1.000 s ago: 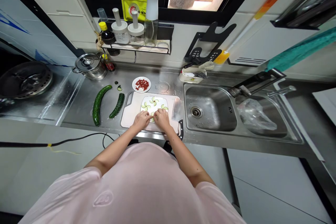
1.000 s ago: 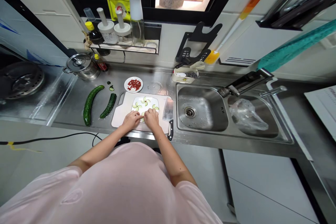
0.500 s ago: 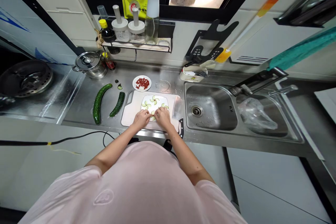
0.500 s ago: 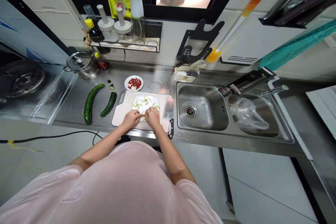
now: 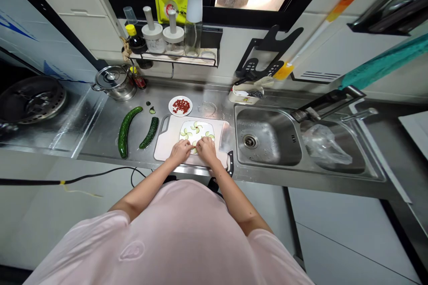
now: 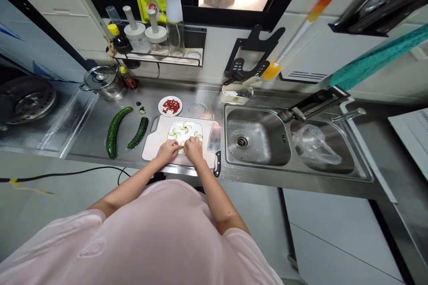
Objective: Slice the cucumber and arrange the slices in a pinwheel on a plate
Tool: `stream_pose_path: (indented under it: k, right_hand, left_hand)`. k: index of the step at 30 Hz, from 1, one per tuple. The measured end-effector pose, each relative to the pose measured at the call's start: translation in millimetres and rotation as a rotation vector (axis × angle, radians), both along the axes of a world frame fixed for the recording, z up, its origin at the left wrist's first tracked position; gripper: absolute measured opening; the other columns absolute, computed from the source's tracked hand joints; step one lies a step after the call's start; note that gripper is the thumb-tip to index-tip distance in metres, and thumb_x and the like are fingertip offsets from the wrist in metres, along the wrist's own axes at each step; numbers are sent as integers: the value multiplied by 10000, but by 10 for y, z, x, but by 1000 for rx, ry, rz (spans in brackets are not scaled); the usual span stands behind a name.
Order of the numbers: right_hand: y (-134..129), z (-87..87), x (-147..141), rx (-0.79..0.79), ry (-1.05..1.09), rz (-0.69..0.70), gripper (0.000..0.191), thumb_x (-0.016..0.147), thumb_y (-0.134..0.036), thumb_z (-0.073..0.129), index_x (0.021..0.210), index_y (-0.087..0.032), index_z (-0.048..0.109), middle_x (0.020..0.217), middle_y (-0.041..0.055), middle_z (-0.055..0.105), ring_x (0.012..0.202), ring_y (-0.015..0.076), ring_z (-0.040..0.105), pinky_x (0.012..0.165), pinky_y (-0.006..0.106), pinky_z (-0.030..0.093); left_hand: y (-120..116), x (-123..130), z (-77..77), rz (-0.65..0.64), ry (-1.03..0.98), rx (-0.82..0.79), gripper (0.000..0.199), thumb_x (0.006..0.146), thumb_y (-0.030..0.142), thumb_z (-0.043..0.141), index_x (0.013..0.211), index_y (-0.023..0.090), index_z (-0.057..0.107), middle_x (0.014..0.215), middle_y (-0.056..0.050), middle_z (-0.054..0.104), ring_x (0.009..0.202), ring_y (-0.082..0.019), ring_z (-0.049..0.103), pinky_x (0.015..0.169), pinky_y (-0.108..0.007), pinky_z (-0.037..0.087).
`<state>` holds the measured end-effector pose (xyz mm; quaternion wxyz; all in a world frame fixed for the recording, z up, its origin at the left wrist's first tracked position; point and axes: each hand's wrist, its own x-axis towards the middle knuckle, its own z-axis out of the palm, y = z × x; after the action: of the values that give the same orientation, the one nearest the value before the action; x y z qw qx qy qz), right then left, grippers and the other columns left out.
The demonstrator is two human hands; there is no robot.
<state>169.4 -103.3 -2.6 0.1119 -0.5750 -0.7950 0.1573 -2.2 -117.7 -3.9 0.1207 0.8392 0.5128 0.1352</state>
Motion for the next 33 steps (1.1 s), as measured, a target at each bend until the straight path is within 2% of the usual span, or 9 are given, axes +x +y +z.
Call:
stream_pose_path:
  k: [11, 23, 33]
  right_hand:
    - [-2, 0, 3, -4, -17, 14, 184, 905, -262, 459, 872, -193, 627, 968, 83, 531, 963, 227, 386, 801, 327, 297]
    - [21, 65, 62, 3, 34, -35, 162, 894, -282, 478, 859, -205, 617, 968, 79, 540, 973, 231, 384, 821, 329, 301]
    - [-8, 114, 56, 3, 63, -45, 133, 885, -274, 498, 860, -210, 613, 976, 71, 542, 988, 230, 381, 830, 330, 312]
  left_hand:
    - [12, 4, -30, -3, 4, 20, 250, 837, 177, 502, 976, 258, 694, 935, -53, 584, 858, -183, 479, 746, -302, 412]
    - [29, 6, -59, 20, -37, 36, 259, 822, 146, 509, 975, 251, 689, 946, -53, 584, 881, -180, 492, 772, -301, 426]
    - [39, 32, -17, 17, -56, 2, 265, 825, 150, 497, 979, 256, 683, 952, -50, 585, 885, -178, 496, 786, -303, 427]
